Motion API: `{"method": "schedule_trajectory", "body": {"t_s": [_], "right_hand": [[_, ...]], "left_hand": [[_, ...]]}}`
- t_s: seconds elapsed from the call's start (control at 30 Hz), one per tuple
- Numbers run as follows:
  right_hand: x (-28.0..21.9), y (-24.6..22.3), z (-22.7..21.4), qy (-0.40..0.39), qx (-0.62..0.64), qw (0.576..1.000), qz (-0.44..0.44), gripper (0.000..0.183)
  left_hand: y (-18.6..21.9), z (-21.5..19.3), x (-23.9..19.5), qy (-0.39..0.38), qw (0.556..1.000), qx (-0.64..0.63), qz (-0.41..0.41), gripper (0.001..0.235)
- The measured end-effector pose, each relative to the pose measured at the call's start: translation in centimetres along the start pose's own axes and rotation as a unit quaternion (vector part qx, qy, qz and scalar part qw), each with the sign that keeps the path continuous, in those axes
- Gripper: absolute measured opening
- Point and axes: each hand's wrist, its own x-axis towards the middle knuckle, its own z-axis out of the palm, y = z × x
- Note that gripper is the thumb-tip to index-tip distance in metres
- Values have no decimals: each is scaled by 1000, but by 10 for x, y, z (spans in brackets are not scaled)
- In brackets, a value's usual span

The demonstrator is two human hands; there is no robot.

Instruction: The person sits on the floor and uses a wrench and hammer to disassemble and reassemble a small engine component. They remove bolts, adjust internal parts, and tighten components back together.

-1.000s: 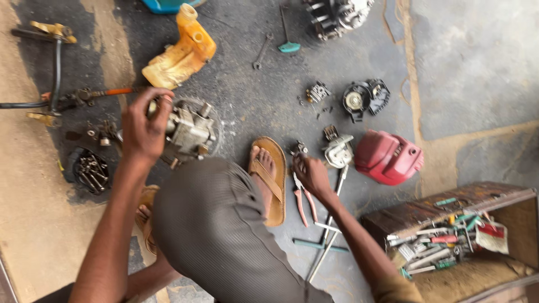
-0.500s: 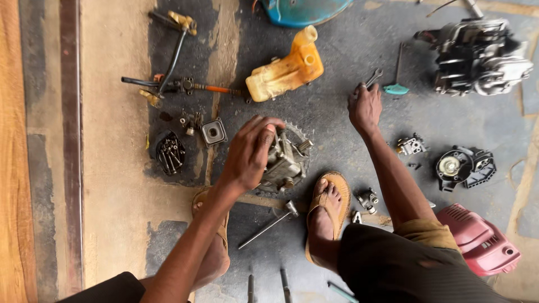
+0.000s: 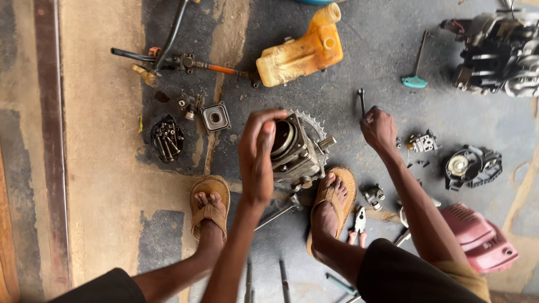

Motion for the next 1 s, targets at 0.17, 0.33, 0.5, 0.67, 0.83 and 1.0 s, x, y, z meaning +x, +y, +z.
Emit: {"method": "schedule_trajectory", "body": {"t_s": [0.17,0.33,0.5,0.67,0.83,1.0], "right_hand": [[-67,-28,-64,-147,135,976,87,19],[-124,-103,-174,-120,330,935,54,14],[-167,-165,-240,-119,362,924,39,14],[-170,-204,-251,-156,380,911,30,14],[-161,-213,-252,-180,353,917,41,15],[-150,-219,-248,-210,304,927,69,17]], "left_hand": [[-5,-3,-32,43,997,-59,-37,54],[-16,3,-63,194,981,-1,26,43],[-23,14,-81,228,966,121,15,38],[-11,20,-79,231,970,54,-43,22],[-1,24,-82,226,972,9,-71,14],[0,22,-82,201,977,36,-55,10]]}}
